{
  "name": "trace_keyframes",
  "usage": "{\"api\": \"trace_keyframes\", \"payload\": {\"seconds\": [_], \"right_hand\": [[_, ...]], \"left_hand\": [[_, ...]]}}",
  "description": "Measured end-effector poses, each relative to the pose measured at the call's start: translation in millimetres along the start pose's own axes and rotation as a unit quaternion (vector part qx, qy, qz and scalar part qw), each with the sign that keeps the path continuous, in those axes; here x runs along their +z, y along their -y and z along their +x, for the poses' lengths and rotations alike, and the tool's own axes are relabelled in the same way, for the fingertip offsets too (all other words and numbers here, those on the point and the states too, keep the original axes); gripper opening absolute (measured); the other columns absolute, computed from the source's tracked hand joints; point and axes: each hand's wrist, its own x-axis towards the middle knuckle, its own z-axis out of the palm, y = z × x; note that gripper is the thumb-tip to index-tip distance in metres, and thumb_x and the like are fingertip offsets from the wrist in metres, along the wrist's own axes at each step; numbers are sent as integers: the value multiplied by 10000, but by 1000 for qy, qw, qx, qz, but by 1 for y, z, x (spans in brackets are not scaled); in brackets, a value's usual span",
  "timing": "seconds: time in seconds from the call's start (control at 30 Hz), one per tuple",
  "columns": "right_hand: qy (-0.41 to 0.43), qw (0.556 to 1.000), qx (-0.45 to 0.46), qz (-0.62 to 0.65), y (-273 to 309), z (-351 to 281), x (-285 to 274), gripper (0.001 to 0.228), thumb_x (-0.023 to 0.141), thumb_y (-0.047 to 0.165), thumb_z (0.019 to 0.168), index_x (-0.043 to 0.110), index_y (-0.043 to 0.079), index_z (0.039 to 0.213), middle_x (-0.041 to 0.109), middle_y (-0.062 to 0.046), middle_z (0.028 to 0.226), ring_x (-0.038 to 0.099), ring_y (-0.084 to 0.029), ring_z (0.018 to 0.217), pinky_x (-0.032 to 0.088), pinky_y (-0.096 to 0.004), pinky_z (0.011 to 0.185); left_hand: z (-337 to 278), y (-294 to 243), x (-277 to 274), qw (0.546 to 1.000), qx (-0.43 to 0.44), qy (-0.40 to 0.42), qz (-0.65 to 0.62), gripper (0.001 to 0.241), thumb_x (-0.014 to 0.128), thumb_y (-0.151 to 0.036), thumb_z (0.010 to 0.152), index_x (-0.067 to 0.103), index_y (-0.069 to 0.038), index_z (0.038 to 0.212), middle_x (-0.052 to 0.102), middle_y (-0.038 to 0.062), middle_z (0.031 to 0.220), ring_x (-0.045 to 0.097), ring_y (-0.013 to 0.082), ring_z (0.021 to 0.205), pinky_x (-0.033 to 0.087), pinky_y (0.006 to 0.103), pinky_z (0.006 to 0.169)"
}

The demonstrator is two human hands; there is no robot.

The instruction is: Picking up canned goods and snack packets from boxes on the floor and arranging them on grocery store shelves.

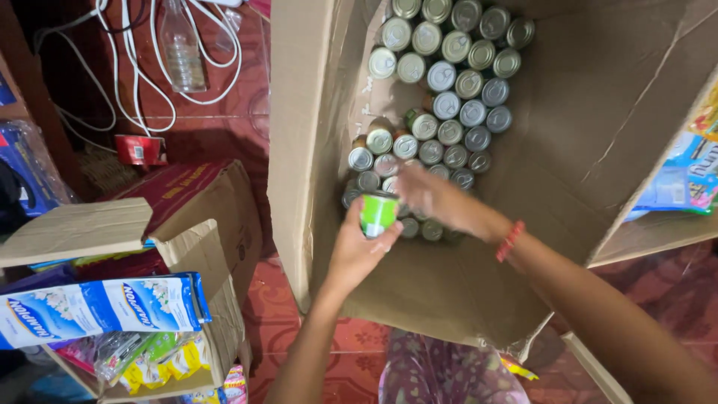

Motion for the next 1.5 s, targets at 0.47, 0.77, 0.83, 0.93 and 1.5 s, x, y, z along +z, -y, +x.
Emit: {"api": "trace_keyframes", "payload": {"seconds": [0.47,0.77,0.83,0.93,1.5], "right_hand": [[-192,906,92,-367,-114,134,64,634,809,151,731,603,279,1317,516,-214,1368,433,-392,1370,208,-634,1147],[-260,893,18,-367,-125,110,43,484,692,65,895,622,221,1348,664,-90,1290,581,-282,1282,222,-657,1241],[-185,893,14,-411,-122,101,34,587,656,27,745,632,196,1307,632,-113,1294,555,-346,1275,304,-628,1080],[-207,916,29,-343,-136,100,36,357,577,109,947,642,207,1284,616,-133,1361,563,-359,1304,413,-486,1124],[-135,843,-56,-518,-154,139,50,516,575,56,895,542,31,1409,538,-287,1408,696,-382,985,585,-425,787]], "left_hand": [[-26,42,-7,904,-207,-26,-373,394,662,-285,959,552,-77,1275,715,104,962,719,209,717,604,360,627],[-47,21,-14,908,-153,-26,-390,371,607,-270,1013,540,-47,1301,707,130,1034,725,212,762,611,359,670],[-53,14,-10,907,-157,-30,-390,367,611,-262,1011,537,-46,1298,705,135,1032,719,213,751,599,358,652],[-46,4,-4,904,-159,-31,-395,379,615,-267,990,532,-73,1305,702,128,1019,716,209,735,596,356,630],[-45,42,-4,909,-173,-34,-378,369,616,-276,994,544,-60,1285,716,119,1024,723,204,751,611,352,659]]}}
